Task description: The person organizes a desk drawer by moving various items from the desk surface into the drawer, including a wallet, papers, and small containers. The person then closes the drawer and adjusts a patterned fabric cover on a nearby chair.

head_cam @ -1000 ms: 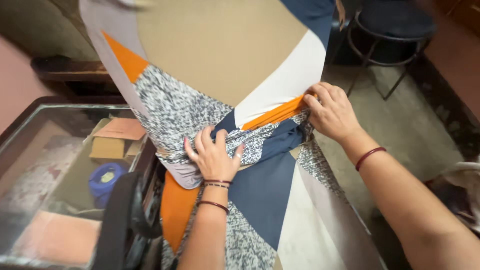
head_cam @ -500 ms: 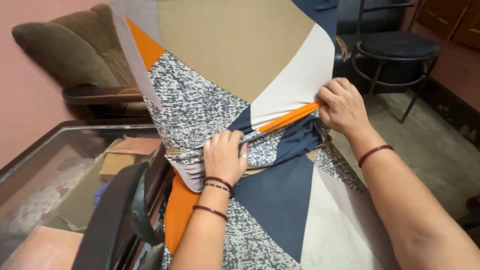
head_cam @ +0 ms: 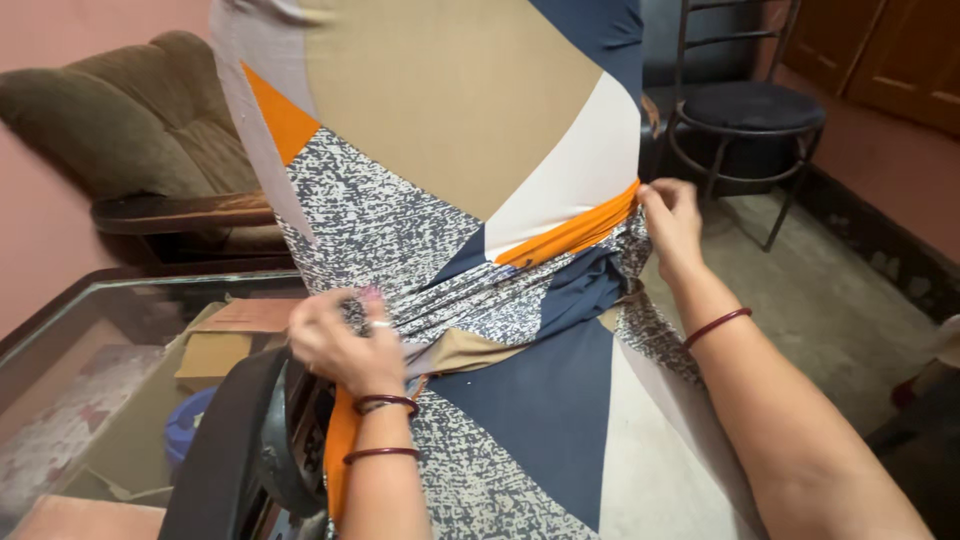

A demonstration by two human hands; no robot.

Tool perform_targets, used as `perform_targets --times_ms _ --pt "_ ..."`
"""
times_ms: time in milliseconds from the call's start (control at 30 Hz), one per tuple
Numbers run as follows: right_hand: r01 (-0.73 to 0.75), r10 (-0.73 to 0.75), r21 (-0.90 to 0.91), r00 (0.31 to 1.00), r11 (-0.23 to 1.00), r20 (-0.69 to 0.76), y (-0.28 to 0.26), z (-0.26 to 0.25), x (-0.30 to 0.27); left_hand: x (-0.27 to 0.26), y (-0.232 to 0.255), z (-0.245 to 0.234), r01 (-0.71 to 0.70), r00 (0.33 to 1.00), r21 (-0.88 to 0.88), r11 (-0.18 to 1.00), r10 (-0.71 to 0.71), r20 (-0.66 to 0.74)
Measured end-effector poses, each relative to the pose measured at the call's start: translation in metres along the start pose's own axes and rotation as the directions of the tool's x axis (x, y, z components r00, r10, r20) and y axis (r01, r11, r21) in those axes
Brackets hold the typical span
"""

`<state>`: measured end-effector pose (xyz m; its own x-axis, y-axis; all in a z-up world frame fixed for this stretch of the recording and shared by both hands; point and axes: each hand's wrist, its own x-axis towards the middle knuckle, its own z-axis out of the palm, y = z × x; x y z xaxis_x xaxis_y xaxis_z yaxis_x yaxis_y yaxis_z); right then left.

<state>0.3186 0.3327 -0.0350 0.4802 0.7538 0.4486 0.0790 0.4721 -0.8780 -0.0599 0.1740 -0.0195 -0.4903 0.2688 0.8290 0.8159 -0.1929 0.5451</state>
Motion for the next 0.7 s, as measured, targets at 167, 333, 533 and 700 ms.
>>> perform_targets --times_ms 167,333,533,700 --pt "-0.397 0.261 0.265 0.864 0.879 0.431 0.022 0.000 0.015 0.010 -0.048 0.010 0.684 0.709 0.010 0.729 -0.668 0.225" --pt "-0.384 0.306 0.355 0.917 0.852 0.257 0.024 0.018 0.017 0.011 -0.076 0.011 0.589 0.757 0.144 0.796 -0.605 0.247" --pt "-0.097 0.085 -0.521 0.995 0.848 -0.045 0.023 0.016 0.016 0.015 -0.081 -0.001 0.423 0.857 0.218 0.879 -0.466 0.218" --pt "-0.034 0.014 -0.654 0.999 0.755 -0.036 0.034 0.015 0.029 0.021 -0.066 -0.004 0.718 0.644 0.164 0.676 -0.735 0.212"
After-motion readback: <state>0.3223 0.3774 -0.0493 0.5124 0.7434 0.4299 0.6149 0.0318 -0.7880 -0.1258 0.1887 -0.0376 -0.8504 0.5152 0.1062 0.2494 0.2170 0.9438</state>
